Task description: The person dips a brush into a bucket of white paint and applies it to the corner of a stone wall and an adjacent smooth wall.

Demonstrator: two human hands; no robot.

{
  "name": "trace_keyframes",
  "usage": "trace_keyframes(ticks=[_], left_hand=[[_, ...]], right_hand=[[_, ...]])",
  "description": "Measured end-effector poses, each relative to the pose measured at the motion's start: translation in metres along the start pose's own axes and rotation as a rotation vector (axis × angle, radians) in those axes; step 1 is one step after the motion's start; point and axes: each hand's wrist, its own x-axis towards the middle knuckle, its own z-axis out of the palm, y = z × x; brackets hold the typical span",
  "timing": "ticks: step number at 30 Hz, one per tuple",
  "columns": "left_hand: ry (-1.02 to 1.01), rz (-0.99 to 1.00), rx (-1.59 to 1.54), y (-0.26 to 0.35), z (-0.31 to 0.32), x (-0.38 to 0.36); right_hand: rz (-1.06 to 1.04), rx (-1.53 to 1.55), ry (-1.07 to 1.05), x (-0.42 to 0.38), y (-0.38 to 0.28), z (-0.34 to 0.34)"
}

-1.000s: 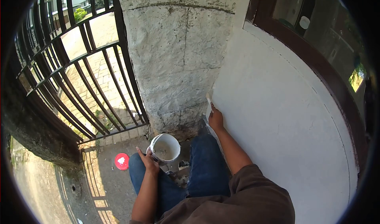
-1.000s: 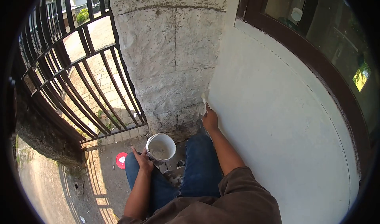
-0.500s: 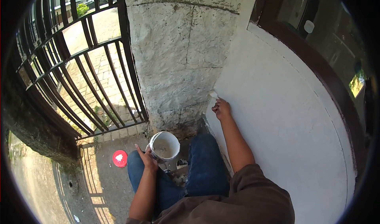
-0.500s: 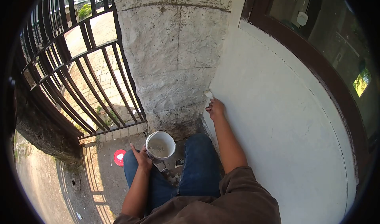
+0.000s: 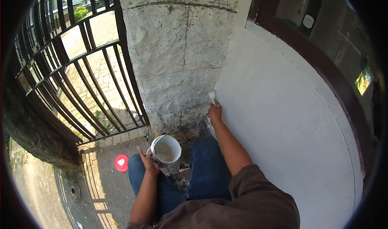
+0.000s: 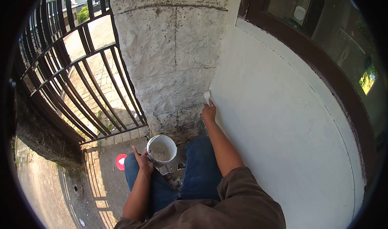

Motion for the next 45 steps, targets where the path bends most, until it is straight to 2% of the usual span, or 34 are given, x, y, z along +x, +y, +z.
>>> trace_keyframes(ticks=[1, 3, 4, 6, 7, 9, 12, 15, 19, 21, 25, 27, 28, 29, 31, 33, 36, 38, 41, 45], left_hand=[[-0.004, 0.002, 0.014, 0.001, 0.003, -0.002], [-0.002, 0.011, 0.027, 0.005, 0.008, -0.010], [0.005, 0.006, 0.048, 0.007, 0.010, -0.013], [0.013, 0.006, 0.071, 0.005, 0.011, -0.017], [0.057, 0.012, 0.077, 0.004, 0.011, -0.016], [0.107, 0.020, 0.080, 0.006, 0.009, -0.016], [0.100, 0.026, 0.089, 0.002, 0.005, -0.011], [-0.021, 0.018, 0.052, 0.000, 0.000, -0.006], [0.049, -0.004, 0.028, 0.007, 0.011, -0.013], [0.063, -0.015, 0.013, 0.007, 0.013, -0.012], [0.036, -0.014, 0.019, 0.008, 0.010, -0.012], [0.005, -0.014, 0.038, 0.008, 0.009, -0.012], [-0.008, -0.017, 0.031, 0.007, 0.008, -0.012], [-0.023, -0.016, 0.022, 0.008, 0.008, -0.011], [0.025, -0.016, 0.023, 0.008, 0.011, -0.011], [0.085, -0.016, 0.011, 0.009, 0.011, -0.013], [0.040, -0.016, -0.045, 0.007, 0.007, -0.010], [0.045, 0.009, -0.075, -0.002, -0.006, 0.005], [0.084, -0.012, -0.078, -0.002, -0.004, 0.003], [0.112, -0.009, -0.084, -0.004, 0.000, 0.004]], right_hand=[[-0.001, 0.003, -0.004, 0.009, 0.013, 0.003], [-0.681, -0.600, 0.213, 0.025, 0.047, 0.008], [-0.677, -0.596, 0.209, 0.023, 0.055, 0.007], [-0.522, -0.818, 0.204, 0.001, 0.046, 0.009], [-0.526, -0.812, 0.199, -0.008, 0.037, 0.009], [-0.371, -1.009, 0.046, -0.018, 0.028, 0.001], [-0.466, -1.112, -0.018, -0.013, 0.030, -0.013], [-0.440, -1.233, -0.083, -0.019, 0.012, -0.023], [-0.446, -1.140, -0.101, -0.015, 0.012, -0.044], [-0.596, -1.046, -0.036, -0.021, 0.007, -0.051], [-0.670, -0.907, 0.063, -0.032, -0.025, -0.049], [-0.876, -0.849, 0.119, -0.028, -0.038, -0.040], [-0.718, -0.984, 0.082, -0.028, -0.041, -0.038], [-0.716, -0.985, 0.084, -0.027, -0.037, -0.038], [-0.487, -1.215, 0.020, -0.021, -0.031, -0.030], [-0.488, -1.243, 0.007, -0.018, -0.013, -0.033], [-0.524, -1.199, -0.050, -0.008, 0.020, -0.048], [-0.541, -1.308, -0.224, 0.000, 0.042, -0.064], [-0.443, -1.305, -0.204, -0.025, 0.036, -0.059], [-0.515, -1.186, -0.159, -0.026, 0.021, -0.047]])
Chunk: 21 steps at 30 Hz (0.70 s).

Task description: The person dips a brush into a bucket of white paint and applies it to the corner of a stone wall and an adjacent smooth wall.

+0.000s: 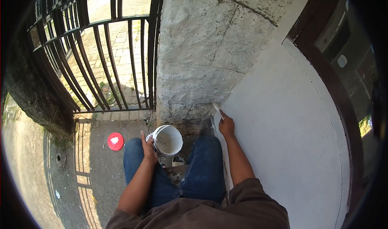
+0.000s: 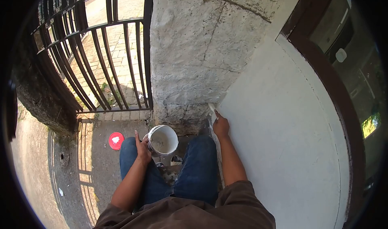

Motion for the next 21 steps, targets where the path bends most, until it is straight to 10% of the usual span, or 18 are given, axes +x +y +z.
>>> trace_keyframes(ticks=[10, 17, 21], left_hand=[[0.080, 0.039, 0.085, 0.000, 0.005, -0.003], [-0.011, 0.037, 0.115, 0.001, 0.004, -0.004], [0.029, 0.026, 0.108, 0.004, 0.010, -0.007]], right_hand=[[-0.151, 0.223, 0.403, 0.011, -0.041, -0.042], [-0.019, 0.017, -0.196, -0.004, 0.008, 0.029], [-0.107, 0.113, 0.063, 0.001, 0.012, 0.007]])
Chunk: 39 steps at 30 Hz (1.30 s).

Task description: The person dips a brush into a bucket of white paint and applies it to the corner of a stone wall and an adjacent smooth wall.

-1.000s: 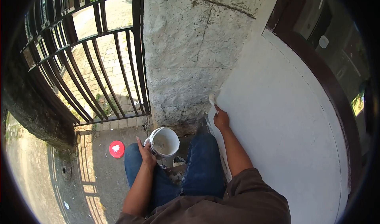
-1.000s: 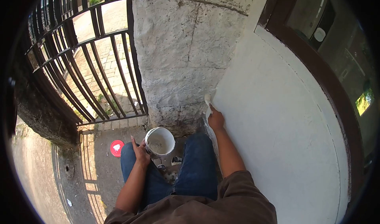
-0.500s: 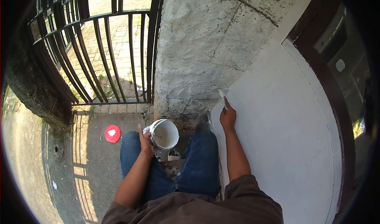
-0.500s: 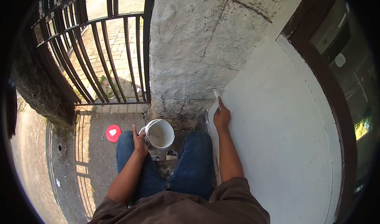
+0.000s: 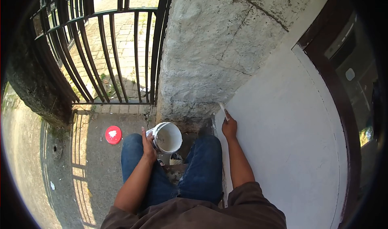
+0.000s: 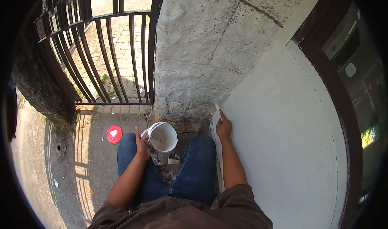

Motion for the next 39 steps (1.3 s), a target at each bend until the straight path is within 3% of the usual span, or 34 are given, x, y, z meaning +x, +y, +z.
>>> trace_keyframes(ticks=[3, 5, 7, 9, 11, 12, 14, 15, 16, 19, 23, 28, 30, 33, 35, 39], left_hand=[[-0.017, -0.010, 0.020, -0.002, 0.001, -0.002], [0.017, -0.005, 0.069, 0.003, 0.006, -0.006], [-0.039, -0.004, 0.048, 0.000, -0.002, 0.000], [-0.049, 0.014, 0.031, -0.005, -0.008, 0.008], [0.007, 0.002, 0.006, -0.002, -0.001, -0.003], [0.063, -0.006, -0.018, 0.002, 0.004, -0.006], [-0.031, 0.014, -0.022, -0.014, -0.029, 0.022], [-0.133, 0.026, -0.024, -0.002, -0.009, 0.011], [0.015, -0.011, 0.005, 0.005, 0.006, -0.010], [0.035, -0.025, 0.003, 0.007, 0.010, -0.012], [-0.037, -0.023, -0.023, -0.001, -0.002, 0.000], [-0.026, -0.021, -0.053, -0.001, -0.006, 0.001], [-0.038, 0.011, -0.086, 0.007, 0.003, -0.010], [0.010, -0.049, -0.042, 0.009, 0.000, -0.013], [-0.019, -0.022, -0.073, -0.008, -0.018, 0.008], [0.014, -0.044, -0.035, 0.006, 0.001, -0.007]], right_hand=[[0.054, -0.073, 0.148, 0.017, -0.020, -0.038], [-0.037, 0.022, 0.310, 0.025, -0.029, -0.049], [-0.049, 0.002, 0.296, 0.026, -0.034, -0.047], [0.165, -0.074, -0.014, 0.019, -0.033, -0.040], [0.111, -0.053, -0.021, 0.009, 0.006, -0.011], [0.116, -0.121, -0.135, 0.006, 0.021, -0.001], [0.113, -0.193, -0.249, 0.006, 0.024, 0.005], [0.082, -0.195, -0.173, 0.007, 0.021, 0.003], [0.053, -0.203, -0.092, 0.011, 0.020, -0.006], [0.114, -0.188, 0.011, 0.035, -0.027, -0.057], [-0.048, -0.081, 0.293, 0.058, -0.075, -0.110], [-0.149, 0.075, 0.477, 0.051, -0.083, -0.100], [0.154, -0.084, 0.232, 0.031, -0.072, -0.067], [0.090, -0.114, 0.153, 0.001, -0.034, -0.012], [0.260, -0.162, -0.054, -0.010, -0.023, 0.006], [0.240, -0.186, -0.124, -0.023, 0.006, 0.018]])
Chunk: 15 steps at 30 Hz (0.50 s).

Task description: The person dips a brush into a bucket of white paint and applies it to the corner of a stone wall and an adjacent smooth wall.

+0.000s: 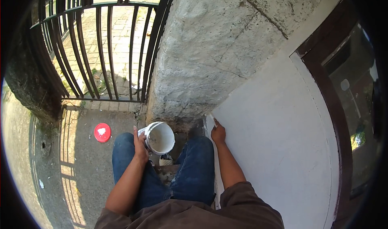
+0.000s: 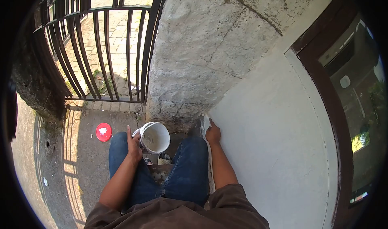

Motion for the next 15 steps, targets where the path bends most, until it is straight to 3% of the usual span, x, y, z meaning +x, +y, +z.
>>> trace_keyframes(ticks=[6, 9, 12, 15], left_hand=[[-0.020, 0.016, 0.019, 0.001, 0.003, -0.002], [0.021, 0.002, 0.047, 0.003, 0.003, -0.004], [0.024, -0.004, 0.079, 0.001, 0.001, -0.002], [0.020, 0.001, 0.088, 0.003, 0.007, -0.007]], right_hand=[[0.012, 0.044, 0.037, 0.026, 0.017, 0.015], [-0.128, 0.044, 0.112, 0.025, 0.018, 0.027], [-0.030, -0.075, 0.004, 0.029, 0.007, 0.021], [-0.091, -0.165, 0.097, 0.034, -0.002, 0.005]])
